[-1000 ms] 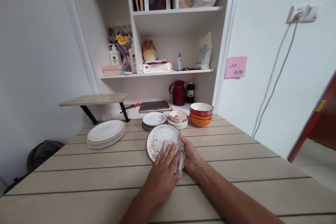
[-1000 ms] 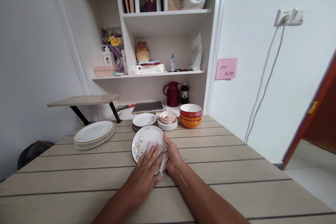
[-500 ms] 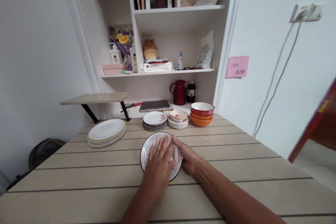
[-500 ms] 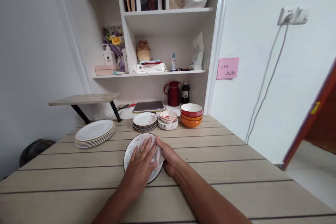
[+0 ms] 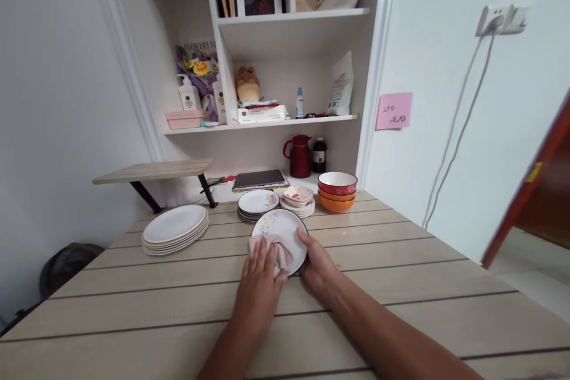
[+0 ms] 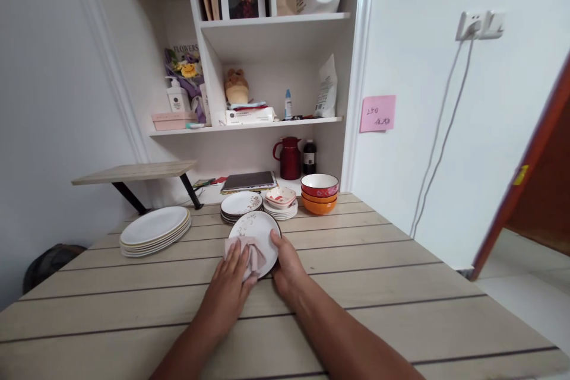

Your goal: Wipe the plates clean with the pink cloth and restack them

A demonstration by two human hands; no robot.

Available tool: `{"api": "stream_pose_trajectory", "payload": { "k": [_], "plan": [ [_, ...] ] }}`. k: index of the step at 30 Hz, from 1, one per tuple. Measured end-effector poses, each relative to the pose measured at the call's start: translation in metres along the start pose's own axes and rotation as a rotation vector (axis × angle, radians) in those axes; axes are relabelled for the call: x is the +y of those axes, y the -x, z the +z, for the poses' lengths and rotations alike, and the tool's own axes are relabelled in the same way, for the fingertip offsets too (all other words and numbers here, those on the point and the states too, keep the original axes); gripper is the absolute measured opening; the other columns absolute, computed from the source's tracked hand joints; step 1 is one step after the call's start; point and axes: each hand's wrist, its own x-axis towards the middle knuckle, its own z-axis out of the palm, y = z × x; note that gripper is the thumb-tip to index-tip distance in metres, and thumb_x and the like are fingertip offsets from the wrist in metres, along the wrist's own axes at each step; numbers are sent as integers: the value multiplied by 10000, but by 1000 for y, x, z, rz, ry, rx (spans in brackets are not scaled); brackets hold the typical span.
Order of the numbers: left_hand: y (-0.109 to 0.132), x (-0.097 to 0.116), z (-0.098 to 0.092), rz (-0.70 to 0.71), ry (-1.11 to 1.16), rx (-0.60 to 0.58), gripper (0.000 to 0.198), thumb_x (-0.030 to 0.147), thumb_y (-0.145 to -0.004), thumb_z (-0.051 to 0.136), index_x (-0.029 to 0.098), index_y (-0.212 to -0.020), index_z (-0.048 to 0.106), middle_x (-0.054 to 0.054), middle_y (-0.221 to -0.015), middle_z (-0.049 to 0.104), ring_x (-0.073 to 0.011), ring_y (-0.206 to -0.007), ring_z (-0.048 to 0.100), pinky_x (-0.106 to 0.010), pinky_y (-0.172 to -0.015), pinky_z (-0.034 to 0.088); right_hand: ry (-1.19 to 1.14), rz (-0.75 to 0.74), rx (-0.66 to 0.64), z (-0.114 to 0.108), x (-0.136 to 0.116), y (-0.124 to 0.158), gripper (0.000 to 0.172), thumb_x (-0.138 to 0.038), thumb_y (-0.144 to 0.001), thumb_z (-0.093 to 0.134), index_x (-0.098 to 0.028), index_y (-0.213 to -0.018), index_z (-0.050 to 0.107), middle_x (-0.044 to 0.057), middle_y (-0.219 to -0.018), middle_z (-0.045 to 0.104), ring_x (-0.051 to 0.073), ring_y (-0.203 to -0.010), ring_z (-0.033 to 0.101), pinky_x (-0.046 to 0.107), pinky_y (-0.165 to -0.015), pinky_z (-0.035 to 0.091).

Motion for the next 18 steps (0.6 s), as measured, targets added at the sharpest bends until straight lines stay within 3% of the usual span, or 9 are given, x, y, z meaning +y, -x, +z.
{"api": "stream_pose_trajectory", "payload": {
  "k": [4, 10, 18],
  "plan": [
    [5, 7, -2, 136, 77, -94, 583, 354, -927, 420, 164, -1470, 326, -106, -1578, 179, -257, -1457, 150, -486, -1157, 241, -103, 85, -17, -5, -7, -5, 426, -389, -900, 522, -122, -1230, 565, 120, -1055, 725, 240, -933, 686, 381, -879, 517],
    [9, 10, -5, 259, 108, -60, 566, 372, -942, 398, 237, -1482, 296, -62, -1589, 156, -251, -1460, 143, -501, -1157, 241, -99, 166, -68, -10, -7, -10, 488, -440, -901, 506, -65, -1205, 575, 152, -1043, 722, 255, -969, 680, 386, -921, 502],
    [1, 6, -3, -70, -38, 67, 577, 384, -927, 427, 178, -1460, 351, -141, -1569, 187, -289, -1442, 204, -517, -1125, 280, -8, 60, -105, -6, 0, -8, 468, -407, -891, 523, -121, -1261, 548, 135, -1121, 702, 258, -1001, 667, 405, -913, 494]
  ]
}}
